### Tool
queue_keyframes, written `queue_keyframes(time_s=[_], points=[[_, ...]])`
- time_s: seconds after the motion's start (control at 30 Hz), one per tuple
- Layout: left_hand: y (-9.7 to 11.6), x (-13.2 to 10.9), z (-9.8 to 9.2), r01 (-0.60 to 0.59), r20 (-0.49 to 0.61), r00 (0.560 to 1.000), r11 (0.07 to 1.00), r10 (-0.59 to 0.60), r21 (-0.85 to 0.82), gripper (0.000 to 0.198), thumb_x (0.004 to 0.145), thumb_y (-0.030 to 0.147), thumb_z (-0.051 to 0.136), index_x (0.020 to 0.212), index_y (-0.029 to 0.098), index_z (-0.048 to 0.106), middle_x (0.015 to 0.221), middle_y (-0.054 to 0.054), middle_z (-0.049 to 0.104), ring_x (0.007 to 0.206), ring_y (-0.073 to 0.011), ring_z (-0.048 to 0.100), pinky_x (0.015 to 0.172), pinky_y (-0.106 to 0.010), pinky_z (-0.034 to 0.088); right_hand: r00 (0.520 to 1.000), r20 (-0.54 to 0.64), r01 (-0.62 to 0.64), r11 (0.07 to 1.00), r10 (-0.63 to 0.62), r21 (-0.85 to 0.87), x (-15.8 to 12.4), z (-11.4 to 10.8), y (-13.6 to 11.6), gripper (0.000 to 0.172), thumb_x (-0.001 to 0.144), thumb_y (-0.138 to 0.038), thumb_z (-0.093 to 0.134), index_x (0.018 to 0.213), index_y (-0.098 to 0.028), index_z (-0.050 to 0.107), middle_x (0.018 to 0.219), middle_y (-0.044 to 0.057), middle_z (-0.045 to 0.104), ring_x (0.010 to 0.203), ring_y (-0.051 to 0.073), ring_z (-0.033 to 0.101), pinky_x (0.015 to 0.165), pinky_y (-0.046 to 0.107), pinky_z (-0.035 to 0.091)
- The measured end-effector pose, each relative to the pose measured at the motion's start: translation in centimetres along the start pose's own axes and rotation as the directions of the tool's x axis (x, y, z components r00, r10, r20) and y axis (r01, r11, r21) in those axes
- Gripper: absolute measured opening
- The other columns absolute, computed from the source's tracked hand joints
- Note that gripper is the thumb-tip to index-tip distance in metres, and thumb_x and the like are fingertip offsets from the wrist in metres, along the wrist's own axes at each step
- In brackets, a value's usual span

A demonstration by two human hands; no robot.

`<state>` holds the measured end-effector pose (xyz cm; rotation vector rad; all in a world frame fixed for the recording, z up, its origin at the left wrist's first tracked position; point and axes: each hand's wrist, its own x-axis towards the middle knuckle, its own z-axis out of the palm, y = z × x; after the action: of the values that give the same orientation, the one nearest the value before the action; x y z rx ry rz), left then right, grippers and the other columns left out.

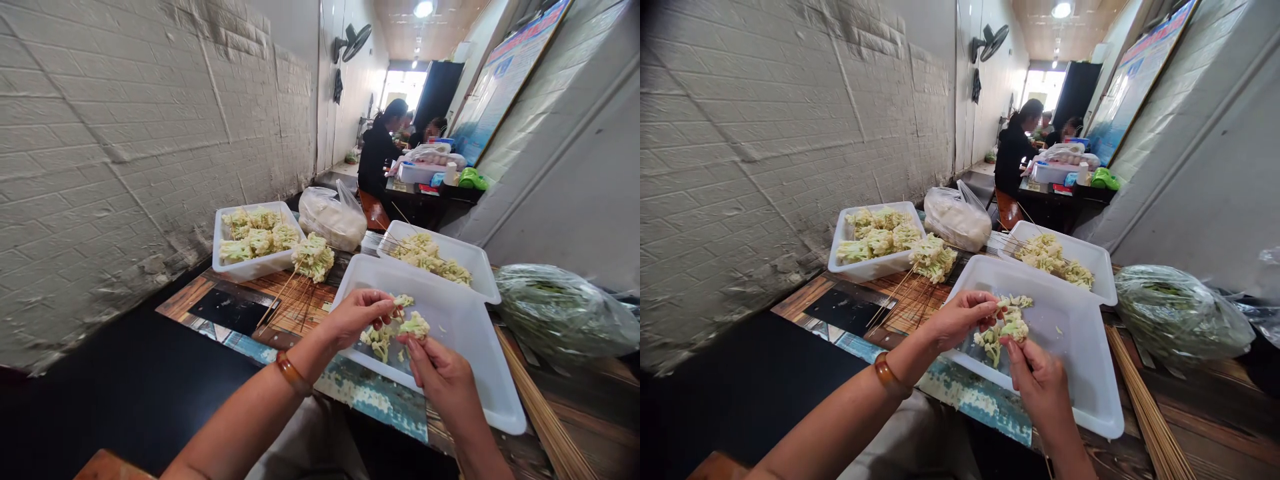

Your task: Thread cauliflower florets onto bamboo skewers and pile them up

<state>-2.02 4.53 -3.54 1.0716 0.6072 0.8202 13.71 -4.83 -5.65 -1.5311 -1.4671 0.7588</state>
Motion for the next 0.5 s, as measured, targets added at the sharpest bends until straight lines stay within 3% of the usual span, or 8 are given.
queue_keyframes(time_s=[0.23, 0.5], points=[[-0.21, 0.15, 0.05, -0.054, -0.027, 0.998, 0.998, 0.054, 0.009, 0.038, 0.062, 0.046, 0.077, 0.07, 0.011, 0.065, 0.062, 0.0, 0.057, 0.052, -0.0053, 0.043, 0.052, -0.022, 0.03, 0.998, -0.057, -0.006, 1.0, 0.005, -0.027, -0.22, 0.24, -0.3, 0.043, 0.087, -0.052, 0.049, 0.088, -0.015, 0.072, 0.043, -0.005, 0.042, 0.04, 0.011, 0.04, 0.042, 0.023, 0.032], [-0.38, 0.25, 0.31, -0.049, 0.085, 0.996, 0.992, 0.039, 0.117, 0.034, 0.065, 0.044, 0.075, 0.063, 0.012, 0.062, 0.057, 0.001, 0.052, 0.052, -0.0062, 0.04, 0.05, -0.022, 0.029, 1.0, -0.023, -0.006, 0.998, 0.004, -0.064, 0.2, -0.17, 0.0, 0.042, 0.089, -0.05, 0.047, 0.088, -0.014, 0.071, 0.044, -0.004, 0.046, 0.042, 0.011, 0.044, 0.044, 0.023, 0.035]])
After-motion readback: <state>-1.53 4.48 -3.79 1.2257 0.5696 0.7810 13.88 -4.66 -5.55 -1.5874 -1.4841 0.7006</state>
